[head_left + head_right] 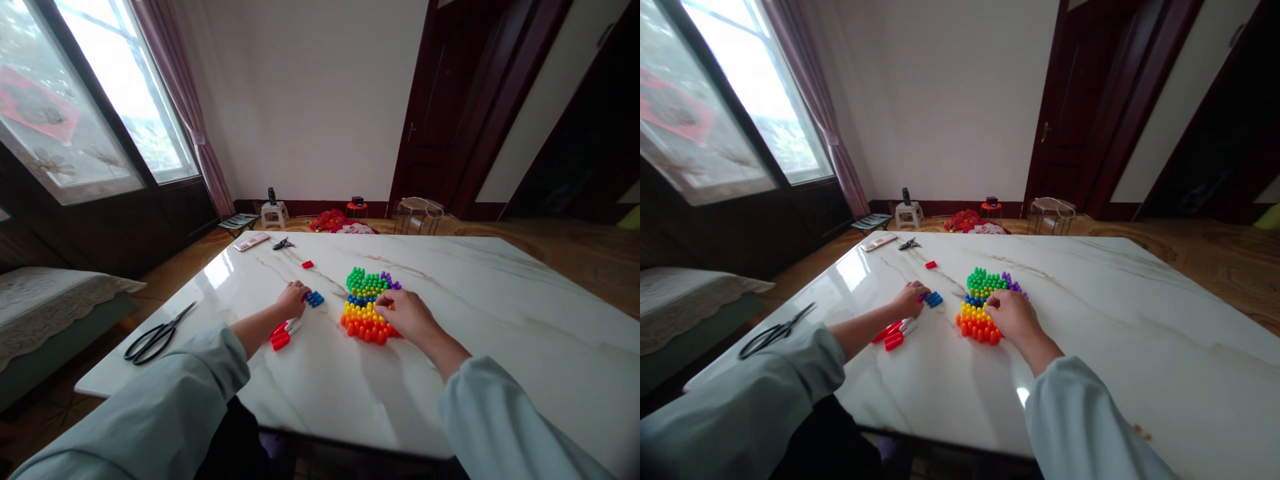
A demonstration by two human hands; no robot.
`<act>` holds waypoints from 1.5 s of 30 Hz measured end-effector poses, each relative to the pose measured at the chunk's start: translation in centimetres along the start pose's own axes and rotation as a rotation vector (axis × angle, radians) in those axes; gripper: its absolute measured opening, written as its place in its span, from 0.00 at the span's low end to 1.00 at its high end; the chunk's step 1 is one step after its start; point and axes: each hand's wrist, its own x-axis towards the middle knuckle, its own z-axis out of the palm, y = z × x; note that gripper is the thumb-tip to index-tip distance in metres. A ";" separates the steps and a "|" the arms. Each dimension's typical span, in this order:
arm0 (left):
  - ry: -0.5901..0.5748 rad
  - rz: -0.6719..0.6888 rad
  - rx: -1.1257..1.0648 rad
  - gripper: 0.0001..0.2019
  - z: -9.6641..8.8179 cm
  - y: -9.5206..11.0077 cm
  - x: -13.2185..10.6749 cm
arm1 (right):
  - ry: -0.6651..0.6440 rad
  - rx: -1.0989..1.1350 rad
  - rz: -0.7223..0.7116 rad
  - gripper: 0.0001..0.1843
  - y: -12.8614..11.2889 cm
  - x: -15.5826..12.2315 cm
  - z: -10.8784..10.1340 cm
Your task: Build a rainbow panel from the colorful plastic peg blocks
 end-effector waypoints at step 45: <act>-0.020 -0.229 -1.557 0.17 -4.9 8.5 -2.6 | 0.050 0.449 -0.024 0.17 -4.1 0.3 3.5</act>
